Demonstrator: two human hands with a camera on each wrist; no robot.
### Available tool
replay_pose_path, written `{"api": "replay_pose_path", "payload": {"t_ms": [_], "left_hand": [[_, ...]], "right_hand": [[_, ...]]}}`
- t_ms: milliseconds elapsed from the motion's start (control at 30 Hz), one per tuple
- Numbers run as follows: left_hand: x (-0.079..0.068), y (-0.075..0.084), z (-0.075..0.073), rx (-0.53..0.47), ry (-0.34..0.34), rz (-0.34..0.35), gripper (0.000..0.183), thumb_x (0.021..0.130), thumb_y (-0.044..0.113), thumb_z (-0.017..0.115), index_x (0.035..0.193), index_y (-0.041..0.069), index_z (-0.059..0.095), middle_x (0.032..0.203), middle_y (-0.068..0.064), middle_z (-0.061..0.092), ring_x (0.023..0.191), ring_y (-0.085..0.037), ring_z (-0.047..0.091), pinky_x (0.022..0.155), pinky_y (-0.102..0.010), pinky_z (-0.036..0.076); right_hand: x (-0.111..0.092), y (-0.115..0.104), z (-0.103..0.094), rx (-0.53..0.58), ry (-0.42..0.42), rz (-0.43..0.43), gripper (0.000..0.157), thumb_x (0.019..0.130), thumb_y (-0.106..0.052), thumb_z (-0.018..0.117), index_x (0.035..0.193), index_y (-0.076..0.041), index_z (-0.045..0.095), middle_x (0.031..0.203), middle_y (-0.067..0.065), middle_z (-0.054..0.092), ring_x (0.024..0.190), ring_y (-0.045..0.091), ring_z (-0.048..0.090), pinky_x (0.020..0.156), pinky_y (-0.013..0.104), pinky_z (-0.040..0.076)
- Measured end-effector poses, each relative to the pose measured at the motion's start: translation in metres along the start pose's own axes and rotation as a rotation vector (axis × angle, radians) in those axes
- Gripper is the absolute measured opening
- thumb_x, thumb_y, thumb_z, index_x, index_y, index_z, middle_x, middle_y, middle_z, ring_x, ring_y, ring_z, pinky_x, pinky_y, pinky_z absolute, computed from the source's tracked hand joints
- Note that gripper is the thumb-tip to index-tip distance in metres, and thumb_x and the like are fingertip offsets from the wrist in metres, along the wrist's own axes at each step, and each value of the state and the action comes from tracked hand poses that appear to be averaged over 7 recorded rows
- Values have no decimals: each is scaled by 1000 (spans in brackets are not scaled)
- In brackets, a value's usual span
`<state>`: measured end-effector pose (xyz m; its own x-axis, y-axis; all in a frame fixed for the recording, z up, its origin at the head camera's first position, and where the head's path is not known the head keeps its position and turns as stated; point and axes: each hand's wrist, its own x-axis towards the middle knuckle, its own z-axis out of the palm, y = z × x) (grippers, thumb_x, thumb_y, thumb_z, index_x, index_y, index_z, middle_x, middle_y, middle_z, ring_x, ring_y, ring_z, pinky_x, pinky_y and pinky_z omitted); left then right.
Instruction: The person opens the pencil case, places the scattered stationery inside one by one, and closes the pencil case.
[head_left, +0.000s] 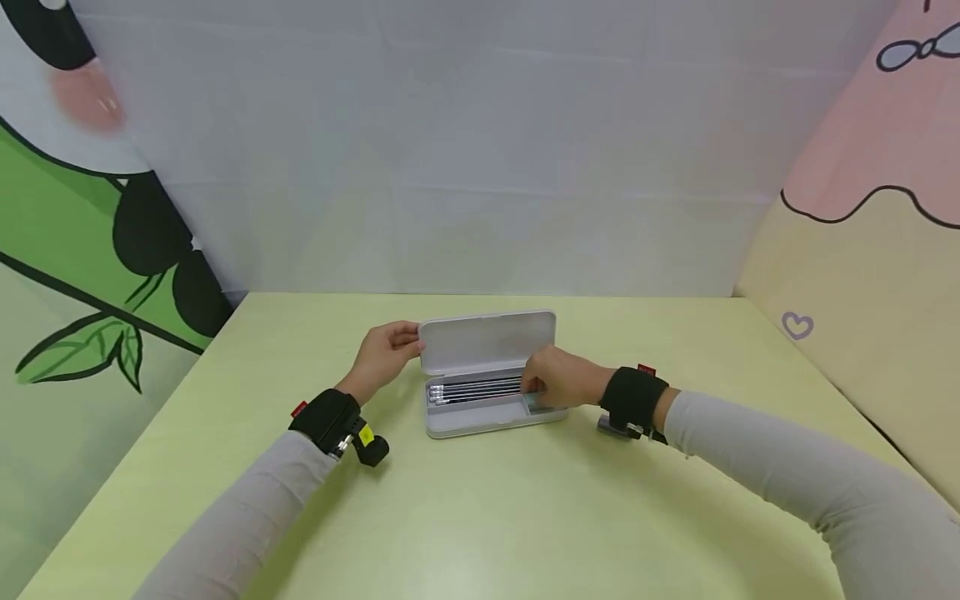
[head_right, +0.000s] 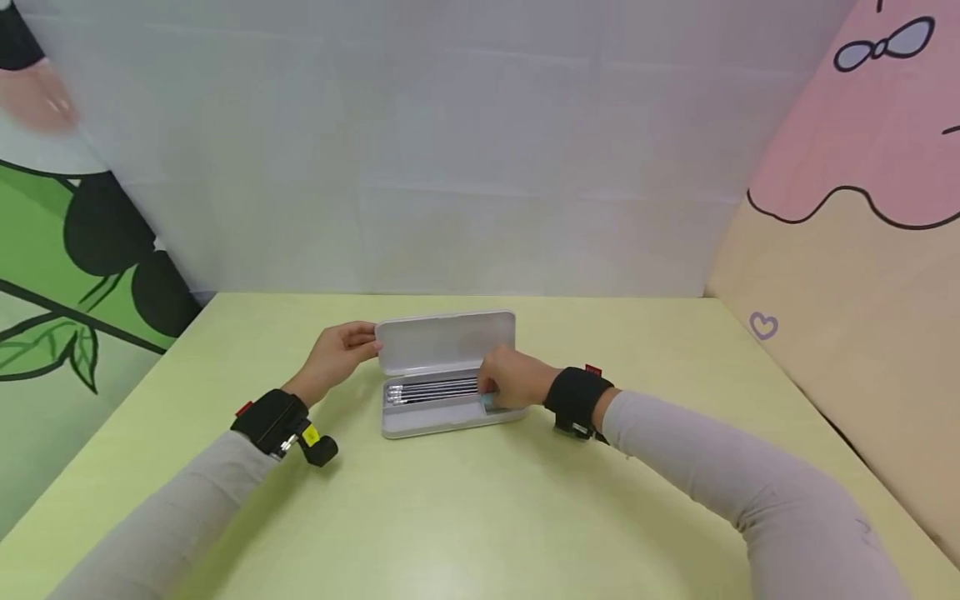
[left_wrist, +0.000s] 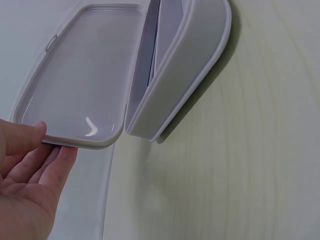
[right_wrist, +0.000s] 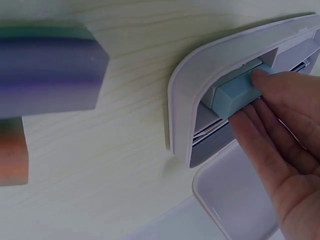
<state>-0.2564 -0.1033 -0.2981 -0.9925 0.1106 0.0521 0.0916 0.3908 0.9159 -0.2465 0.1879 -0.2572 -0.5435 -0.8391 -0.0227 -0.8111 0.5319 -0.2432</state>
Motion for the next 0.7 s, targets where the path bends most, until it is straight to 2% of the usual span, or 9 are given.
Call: {"api": "replay_pose_path", "payload": {"t_ms": [200,300,400,533,700], "left_hand": [[-2,-2,2,22,-4,32,34,95,5,57,128,-5,55,125,-26,62,115,-36,63,98,-39,55],[0,-2,0,26,-6,45,35,95,4,57,128,-6,55,125,-27,62,115,-37,63,98,-40,55],[1,-2,-2,32,3,58,34,95,4,58,127,-6,55,124,-27,62,115,-37,63,98,-41,55],[1,-3,-4,39,7,50,35,95,4,58,128,-5,56,125,-26,63,115,-36,63,98,-41,55],[-3,0,-4,54,7,44,34,95,4,57,128,-5,55,126,-26,62,116,-36,63,98,-41,55]], "right_hand": [[-5,2,1,-9,-5,4,20,74,11,66,86,-3,74,81,6,71,69,10,54,64,18,48],[-10,3,-11,-42,0,13,18,77,6,71,92,-2,74,86,9,72,74,15,60,68,23,53],[-22,9,-31,-81,54,42,19,77,2,75,96,-1,74,90,11,72,78,20,64,71,29,55],[-55,23,-52,-107,118,153,20,77,0,76,96,0,73,89,11,73,77,20,65,70,31,57],[-108,38,-56,-82,123,315,18,78,1,74,96,0,72,88,11,71,77,19,62,70,32,55]]}}
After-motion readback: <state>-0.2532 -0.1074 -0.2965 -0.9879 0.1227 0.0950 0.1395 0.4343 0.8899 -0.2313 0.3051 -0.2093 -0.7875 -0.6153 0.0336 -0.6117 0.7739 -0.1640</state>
